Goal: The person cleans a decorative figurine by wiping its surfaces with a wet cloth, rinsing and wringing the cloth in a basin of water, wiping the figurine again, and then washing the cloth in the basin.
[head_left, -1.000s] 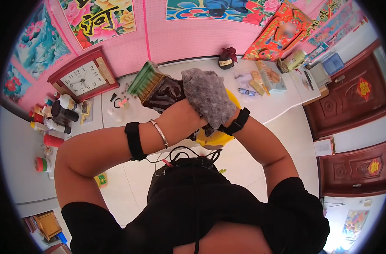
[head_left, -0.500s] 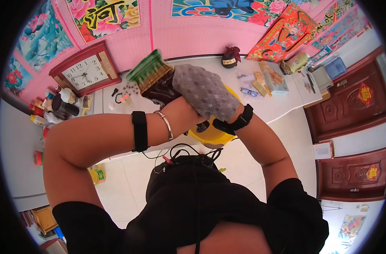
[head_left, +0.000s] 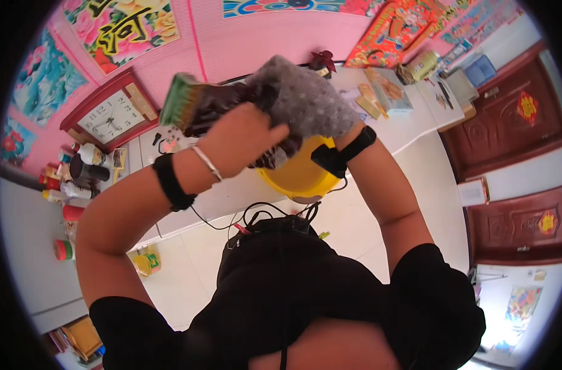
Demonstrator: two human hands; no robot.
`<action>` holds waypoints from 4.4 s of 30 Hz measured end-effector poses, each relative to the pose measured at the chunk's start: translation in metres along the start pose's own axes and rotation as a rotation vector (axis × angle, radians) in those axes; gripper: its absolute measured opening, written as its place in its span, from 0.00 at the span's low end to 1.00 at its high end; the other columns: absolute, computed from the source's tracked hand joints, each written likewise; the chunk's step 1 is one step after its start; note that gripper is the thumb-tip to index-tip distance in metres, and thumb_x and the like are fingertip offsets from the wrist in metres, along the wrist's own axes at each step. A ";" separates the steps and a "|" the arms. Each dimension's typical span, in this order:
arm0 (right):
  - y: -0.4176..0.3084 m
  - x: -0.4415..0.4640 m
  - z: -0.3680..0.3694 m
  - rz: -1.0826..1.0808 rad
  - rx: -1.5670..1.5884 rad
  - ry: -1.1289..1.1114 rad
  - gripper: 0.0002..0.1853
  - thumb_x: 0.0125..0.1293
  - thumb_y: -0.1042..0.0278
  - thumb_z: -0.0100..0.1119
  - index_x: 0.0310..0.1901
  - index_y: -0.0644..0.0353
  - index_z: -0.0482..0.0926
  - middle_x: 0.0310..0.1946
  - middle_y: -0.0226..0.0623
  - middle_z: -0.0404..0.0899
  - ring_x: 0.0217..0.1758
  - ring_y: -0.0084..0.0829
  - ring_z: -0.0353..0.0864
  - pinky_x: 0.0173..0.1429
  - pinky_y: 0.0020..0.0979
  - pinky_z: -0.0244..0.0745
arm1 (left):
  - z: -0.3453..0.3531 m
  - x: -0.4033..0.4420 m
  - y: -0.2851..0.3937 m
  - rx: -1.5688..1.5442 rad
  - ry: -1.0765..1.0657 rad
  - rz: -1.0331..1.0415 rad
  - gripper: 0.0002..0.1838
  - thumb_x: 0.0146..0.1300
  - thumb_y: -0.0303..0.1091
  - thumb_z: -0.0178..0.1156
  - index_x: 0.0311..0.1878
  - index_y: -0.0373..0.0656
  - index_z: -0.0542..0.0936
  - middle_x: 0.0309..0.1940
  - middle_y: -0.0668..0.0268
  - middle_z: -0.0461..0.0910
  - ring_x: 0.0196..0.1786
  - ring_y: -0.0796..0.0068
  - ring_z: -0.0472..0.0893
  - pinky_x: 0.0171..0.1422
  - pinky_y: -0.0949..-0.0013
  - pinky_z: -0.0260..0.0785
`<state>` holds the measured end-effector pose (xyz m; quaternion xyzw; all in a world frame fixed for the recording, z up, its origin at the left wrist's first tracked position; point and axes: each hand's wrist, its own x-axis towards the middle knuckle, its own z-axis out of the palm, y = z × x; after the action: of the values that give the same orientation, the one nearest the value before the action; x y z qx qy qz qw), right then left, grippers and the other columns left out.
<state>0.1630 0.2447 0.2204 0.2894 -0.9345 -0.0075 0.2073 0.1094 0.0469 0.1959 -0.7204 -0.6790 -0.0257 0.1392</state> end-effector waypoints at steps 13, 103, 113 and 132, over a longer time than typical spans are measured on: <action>-0.024 -0.012 0.052 0.222 -0.888 -0.112 0.33 0.53 0.67 0.61 0.59 0.80 0.69 0.38 0.55 0.80 0.35 0.44 0.80 0.38 0.42 0.77 | -0.004 0.004 -0.077 -0.885 1.132 -1.078 0.33 0.42 0.29 0.78 0.52 0.33 0.73 0.43 0.59 0.81 0.43 0.68 0.82 0.49 0.67 0.77; -0.050 -0.140 0.028 1.160 0.880 0.429 0.21 0.66 0.61 0.56 0.53 0.69 0.70 0.41 0.39 0.80 0.43 0.32 0.84 0.47 0.29 0.80 | 0.095 0.048 -0.175 -1.141 0.242 -0.567 0.32 0.52 0.30 0.72 0.61 0.45 0.71 0.52 0.68 0.77 0.56 0.74 0.75 0.62 0.68 0.68; -0.076 -0.188 0.028 1.140 0.978 0.481 0.39 0.57 0.68 0.66 0.70 0.61 0.60 0.70 0.41 0.63 0.76 0.32 0.59 0.79 0.38 0.49 | 0.232 0.061 -0.238 -1.167 0.039 -0.524 0.36 0.43 0.31 0.77 0.58 0.47 0.73 0.49 0.69 0.78 0.52 0.75 0.76 0.61 0.69 0.69; -0.056 -0.230 0.053 1.211 1.403 1.007 0.26 0.66 0.64 0.61 0.64 0.57 0.68 0.63 0.34 0.72 0.65 0.30 0.71 0.73 0.34 0.61 | 0.288 0.051 -0.250 -1.523 0.201 -0.795 0.30 0.58 0.33 0.69 0.64 0.37 0.73 0.57 0.63 0.76 0.59 0.69 0.75 0.66 0.67 0.65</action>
<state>0.3438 0.3179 0.0765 -0.2008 -0.5238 0.7606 0.3267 -0.1764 0.1739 -0.0272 -0.3208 -0.6630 -0.5839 -0.3415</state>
